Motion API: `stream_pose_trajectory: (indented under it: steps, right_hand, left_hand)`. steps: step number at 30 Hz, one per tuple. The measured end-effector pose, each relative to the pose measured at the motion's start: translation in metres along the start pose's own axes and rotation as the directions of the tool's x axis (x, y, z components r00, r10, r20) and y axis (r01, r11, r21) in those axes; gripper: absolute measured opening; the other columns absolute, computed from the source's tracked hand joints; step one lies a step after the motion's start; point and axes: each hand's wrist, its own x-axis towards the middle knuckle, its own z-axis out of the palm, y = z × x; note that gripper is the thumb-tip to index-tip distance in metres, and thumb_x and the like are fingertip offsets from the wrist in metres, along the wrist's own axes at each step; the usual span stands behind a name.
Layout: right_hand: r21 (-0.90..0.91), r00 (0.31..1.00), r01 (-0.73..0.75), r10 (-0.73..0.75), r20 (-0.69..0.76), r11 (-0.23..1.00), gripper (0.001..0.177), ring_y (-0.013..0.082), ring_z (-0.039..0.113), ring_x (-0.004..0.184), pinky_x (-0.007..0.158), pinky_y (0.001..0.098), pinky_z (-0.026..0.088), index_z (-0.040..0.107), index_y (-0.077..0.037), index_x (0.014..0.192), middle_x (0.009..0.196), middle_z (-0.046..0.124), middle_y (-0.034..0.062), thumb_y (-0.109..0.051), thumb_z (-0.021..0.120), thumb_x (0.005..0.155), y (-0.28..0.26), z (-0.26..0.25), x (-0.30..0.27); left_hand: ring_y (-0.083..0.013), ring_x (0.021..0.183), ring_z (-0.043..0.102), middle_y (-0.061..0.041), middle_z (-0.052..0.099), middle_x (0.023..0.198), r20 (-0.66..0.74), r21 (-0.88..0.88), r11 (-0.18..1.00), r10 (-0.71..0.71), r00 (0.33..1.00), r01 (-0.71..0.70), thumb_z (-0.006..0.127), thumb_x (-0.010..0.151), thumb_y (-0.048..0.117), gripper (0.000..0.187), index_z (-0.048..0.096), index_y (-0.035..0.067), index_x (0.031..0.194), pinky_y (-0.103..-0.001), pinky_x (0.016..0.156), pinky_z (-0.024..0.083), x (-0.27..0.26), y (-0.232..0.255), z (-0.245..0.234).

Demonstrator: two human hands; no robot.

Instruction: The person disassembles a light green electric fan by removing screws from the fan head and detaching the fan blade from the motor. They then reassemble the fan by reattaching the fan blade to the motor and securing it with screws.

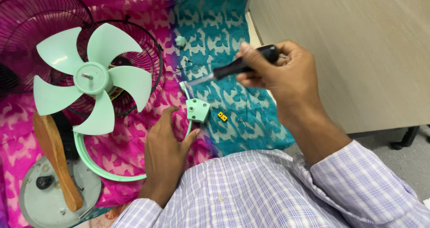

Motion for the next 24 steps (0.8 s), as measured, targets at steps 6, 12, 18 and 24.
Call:
stream_pose_trajectory:
  steps: [6, 12, 18, 24]
  right_hand:
    - [0.465, 0.925, -0.297, 0.371, -0.076, 0.834, 0.028, 0.0293, 0.077, 0.093, 0.082, 0.0294, 0.062, 0.055, 0.009, 0.112, 0.114, 0.064, 0.0259, -0.01, 0.067, 0.095, 0.066, -0.019, 0.02]
    - [0.472, 0.873, -0.404, 0.484, -0.056, 0.783, 0.027, 0.029, 0.075, 0.1, 0.085, 0.0293, 0.062, 0.055, 0.006, 0.119, 0.118, 0.061, 0.0211, -0.007, 0.062, 0.096, 0.127, -0.022, 0.016]
    - [-0.231, 0.946, -0.315, 0.286, -0.151, 0.921, 0.028, 0.0202, 0.077, 0.085, 0.073, 0.0292, 0.065, 0.057, -0.001, 0.12, 0.127, 0.059, 0.013, -0.003, 0.064, 0.093, 0.126, -0.023, 0.006]
    - [-0.411, 0.986, -0.164, 0.137, -0.095, 0.897, 0.024, 0.019, 0.077, 0.086, 0.067, 0.0315, 0.065, 0.064, -0.002, 0.116, 0.143, 0.051, 0.0077, -0.007, 0.066, 0.093, 0.094, -0.01, 0.008]
  left_hand:
    - [-0.0414, 0.094, 0.068, -0.022, 0.064, 0.118, 0.029, 0.034, 0.995, 0.091, 0.995, -0.092, 0.078, 0.081, 0.018, 0.059, 0.052, 0.008, 0.133, -0.05, 0.074, 0.054, -0.011, -0.001, 0.012]
    - [-0.041, 0.091, 0.069, -0.02, 0.065, 0.112, 0.035, 0.046, 0.989, 0.141, 0.989, -0.142, 0.066, 0.093, 0.014, 0.039, 0.055, 0.011, 0.13, -0.05, 0.071, 0.055, -0.007, -0.004, 0.021]
    - [-0.0408, 0.088, 0.07, -0.02, 0.067, 0.111, -0.057, -0.007, 0.984, 0.176, 0.983, -0.177, 0.059, 0.098, 0.006, 0.033, 0.058, 0.009, 0.131, -0.051, 0.07, 0.055, -0.003, 0.018, -0.006]
    - [-0.0206, 0.073, 0.072, -0.01, 0.076, 0.105, -0.076, -0.206, 0.979, -0.022, 0.997, 0.006, 0.062, 0.097, 0.01, 0.035, 0.06, 0.012, 0.131, -0.038, 0.062, 0.053, 0.034, 0.051, -0.072]
